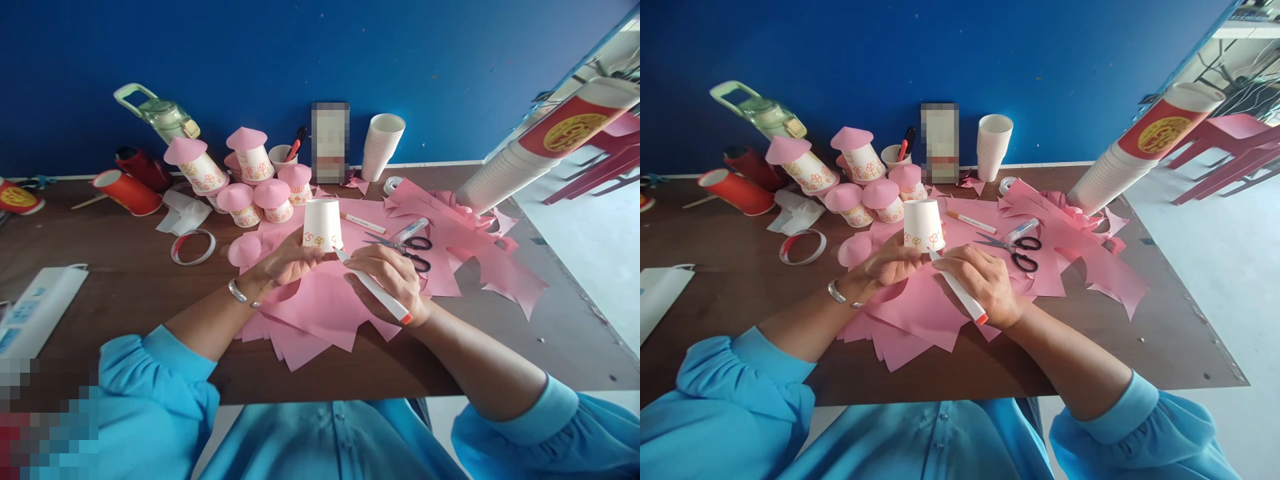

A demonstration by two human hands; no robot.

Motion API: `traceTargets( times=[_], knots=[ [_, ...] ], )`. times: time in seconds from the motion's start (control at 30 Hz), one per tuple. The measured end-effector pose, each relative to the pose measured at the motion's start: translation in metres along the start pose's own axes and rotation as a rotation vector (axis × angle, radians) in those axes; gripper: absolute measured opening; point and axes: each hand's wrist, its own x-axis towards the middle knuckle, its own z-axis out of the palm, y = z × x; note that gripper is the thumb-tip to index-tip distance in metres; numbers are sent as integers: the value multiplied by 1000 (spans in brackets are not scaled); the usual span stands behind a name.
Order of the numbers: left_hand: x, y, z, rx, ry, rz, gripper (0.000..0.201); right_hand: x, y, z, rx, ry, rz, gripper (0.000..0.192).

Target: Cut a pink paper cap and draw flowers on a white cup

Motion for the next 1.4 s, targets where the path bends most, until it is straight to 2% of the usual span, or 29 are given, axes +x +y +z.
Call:
traceTargets(
  times=[0.27, 0.47, 0.77, 0.97, 1.23, 1.4],
  knots=[
    [-1, 0, -9, -231, -11, -63, 49, 1, 0, -2, 6, 26, 5, 26],
    [0, 4, -8, -318, 5, -95, 38, 0, 1, -2, 7, 27, -1, 23],
    [0, -1, -12, -140, -1, -77, 45, -2, 2, -1, -2, 26, 18, 33],
    [0, -1, -10, 5, -12, -40, 46, -1, 2, 0, 3, 38, 29, 31],
    [-2, -5, -9, 85, 26, -10, 37, 0, 1, -1, -3, 28, 34, 26],
    [-7, 0, 0, 191, 2, 45, 32, 1, 1, -1, -16, 18, 20, 25]
  ],
)
